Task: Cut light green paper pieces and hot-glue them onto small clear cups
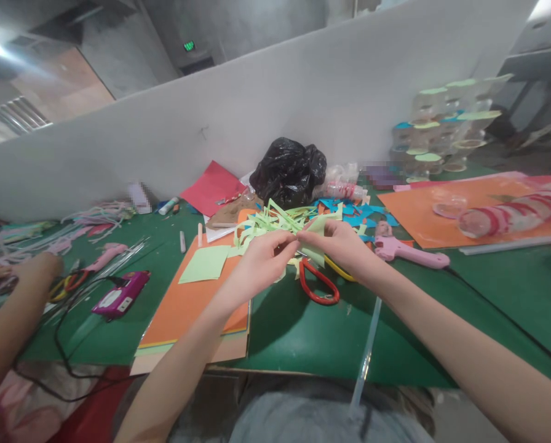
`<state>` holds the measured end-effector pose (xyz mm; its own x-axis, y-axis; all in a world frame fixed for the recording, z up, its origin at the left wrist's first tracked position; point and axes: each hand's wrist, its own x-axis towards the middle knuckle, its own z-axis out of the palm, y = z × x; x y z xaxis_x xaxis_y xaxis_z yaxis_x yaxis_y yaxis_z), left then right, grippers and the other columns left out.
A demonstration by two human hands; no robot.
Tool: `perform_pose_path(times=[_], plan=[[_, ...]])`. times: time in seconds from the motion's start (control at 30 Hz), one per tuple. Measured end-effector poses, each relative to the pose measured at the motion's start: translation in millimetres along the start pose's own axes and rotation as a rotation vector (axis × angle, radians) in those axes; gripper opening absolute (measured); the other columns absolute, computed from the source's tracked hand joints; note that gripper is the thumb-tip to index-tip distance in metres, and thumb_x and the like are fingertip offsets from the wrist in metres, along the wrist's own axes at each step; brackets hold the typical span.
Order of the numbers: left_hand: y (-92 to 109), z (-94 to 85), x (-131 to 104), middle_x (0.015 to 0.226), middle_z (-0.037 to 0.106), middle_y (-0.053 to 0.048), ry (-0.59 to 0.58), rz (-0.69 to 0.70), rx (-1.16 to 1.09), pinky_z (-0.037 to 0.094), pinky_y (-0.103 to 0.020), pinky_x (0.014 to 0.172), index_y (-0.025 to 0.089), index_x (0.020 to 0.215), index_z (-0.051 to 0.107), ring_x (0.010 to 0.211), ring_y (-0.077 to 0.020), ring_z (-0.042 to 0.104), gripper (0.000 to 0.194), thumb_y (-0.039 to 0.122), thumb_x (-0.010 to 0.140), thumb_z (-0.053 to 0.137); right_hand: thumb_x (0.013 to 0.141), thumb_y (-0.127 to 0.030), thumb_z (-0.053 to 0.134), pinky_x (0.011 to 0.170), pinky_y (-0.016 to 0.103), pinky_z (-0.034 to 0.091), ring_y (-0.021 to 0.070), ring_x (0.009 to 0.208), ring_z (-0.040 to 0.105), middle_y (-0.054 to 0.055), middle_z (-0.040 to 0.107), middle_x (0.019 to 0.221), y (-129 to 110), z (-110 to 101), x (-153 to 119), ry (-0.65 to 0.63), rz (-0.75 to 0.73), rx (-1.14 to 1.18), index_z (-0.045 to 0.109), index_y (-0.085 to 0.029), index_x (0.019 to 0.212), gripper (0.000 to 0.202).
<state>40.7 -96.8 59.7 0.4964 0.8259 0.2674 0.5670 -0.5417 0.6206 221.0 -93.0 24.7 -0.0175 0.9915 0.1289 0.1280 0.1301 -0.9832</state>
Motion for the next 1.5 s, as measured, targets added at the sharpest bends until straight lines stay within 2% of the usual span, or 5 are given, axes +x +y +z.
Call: perform_pose_path(times=[0.27,0.47,0.8,1.03,1.5], plan=[[-0.6,-2.8,2.1,0.078,0.062,0.0,0.206,-0.096,-0.178,0.041,-0.027,0.069,0.019,0.077,0.06,0.073,-0.0135,0.054,0.024,0.03,0.096,0.049,0.074,-0.049,0.08,0.096,0.038,0.055,0.0239,0.107,0.066,0.005,0.071,0.116,8.7,0.9,0.4,-0.331,-0.022,0.14,0.071,-0.026,0.115,0.048],[0.2,-0.7,2.9,0.086,0.069,-0.001,0.275,-0.133,-0.341,0.045,-0.026,0.071,0.019,0.087,0.066,0.078,-0.0134,0.059,0.019,0.032,0.094,0.054,0.074,-0.052,0.08,0.091,0.035,0.055,0.0236,0.108,0.067,0.006,0.072,0.117,15.7,14.0,-3.2,-0.107,-0.004,0.205,0.07,-0.024,0.118,0.053],[-0.6,6.7,0.2,0.104,0.069,-0.004,0.279,-0.06,-0.286,0.047,-0.026,0.076,0.02,0.092,0.07,0.088,-0.0143,0.06,0.016,0.03,0.094,0.058,0.074,-0.056,0.079,0.08,0.032,0.054,0.0221,0.094,0.068,0.005,0.074,0.104,16.8,12.1,-1.6,-0.001,-0.09,0.167,0.074,-0.021,0.106,0.048],[-3.5,2.3,1.7,0.081,0.062,0.0,0.224,-0.086,-0.206,0.043,-0.027,0.071,0.019,0.077,0.061,0.076,-0.013,0.054,0.021,0.031,0.094,0.058,0.074,-0.056,0.079,0.075,0.029,0.052,0.0196,0.087,0.067,0.004,0.075,0.1,10.5,11.9,-2.7,0.003,-0.104,0.117,0.075,-0.021,0.103,0.046],[-2.4,0.1,1.3,0.097,0.063,-0.002,0.18,-0.012,-0.15,0.043,-0.027,0.079,0.021,0.091,0.057,0.09,-0.0151,0.056,0.014,0.033,0.097,0.054,0.074,-0.059,0.076,0.069,0.027,0.049,0.0189,0.081,0.064,0.004,0.073,0.096,8.3,7.7,-2.7,-0.022,-0.134,-0.02,0.075,-0.02,0.098,0.046]])
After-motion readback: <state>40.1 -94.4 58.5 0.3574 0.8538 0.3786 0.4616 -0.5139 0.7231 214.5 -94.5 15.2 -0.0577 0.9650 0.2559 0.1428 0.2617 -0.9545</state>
